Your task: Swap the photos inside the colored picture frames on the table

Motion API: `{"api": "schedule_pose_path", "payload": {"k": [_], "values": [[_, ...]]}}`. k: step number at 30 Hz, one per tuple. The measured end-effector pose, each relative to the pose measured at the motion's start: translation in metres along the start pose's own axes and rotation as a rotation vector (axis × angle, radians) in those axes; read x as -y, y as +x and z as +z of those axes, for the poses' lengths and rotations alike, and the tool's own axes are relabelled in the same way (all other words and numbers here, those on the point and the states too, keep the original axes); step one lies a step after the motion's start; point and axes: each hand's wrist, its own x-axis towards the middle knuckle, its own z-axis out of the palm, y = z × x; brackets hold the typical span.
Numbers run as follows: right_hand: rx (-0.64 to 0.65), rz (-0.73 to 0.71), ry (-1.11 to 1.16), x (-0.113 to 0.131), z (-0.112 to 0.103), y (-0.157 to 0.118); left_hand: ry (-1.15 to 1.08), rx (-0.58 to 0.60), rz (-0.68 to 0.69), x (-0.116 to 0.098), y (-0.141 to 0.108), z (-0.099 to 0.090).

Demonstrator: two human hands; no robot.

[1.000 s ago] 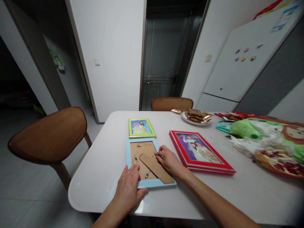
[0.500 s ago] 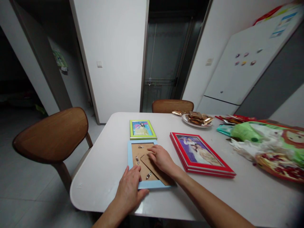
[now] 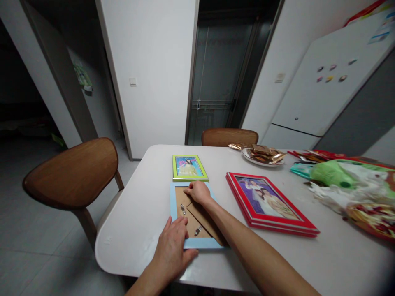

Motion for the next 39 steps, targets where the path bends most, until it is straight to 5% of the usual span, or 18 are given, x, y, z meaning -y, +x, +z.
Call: {"api": "schedule_pose_path", "payload": {"k": [11, 16, 20, 32, 39], "values": [[-0.056, 0.091, 0.007, 0.003, -0.001, 0.0, -0.014, -0.012, 0.015, 0.004, -0.002, 0.003], [-0.089, -0.172, 0.1, 0.003, -0.006, -0.028, -0.032, -0.023, 0.033, 0.006, -0.004, 0.005], [0.008, -0.398, 0.162, 0.006, -0.005, -0.055, -0.049, -0.043, 0.037, 0.006, -0.004, 0.006], [0.064, -0.574, 0.099, 0.015, -0.002, -0.063, -0.061, -0.047, 0.022, 0.003, -0.004, 0.001], [0.006, -0.545, 0.156, 0.005, -0.012, -0.079, -0.057, -0.051, 0.022, 0.002, -0.004, 0.001]]}}
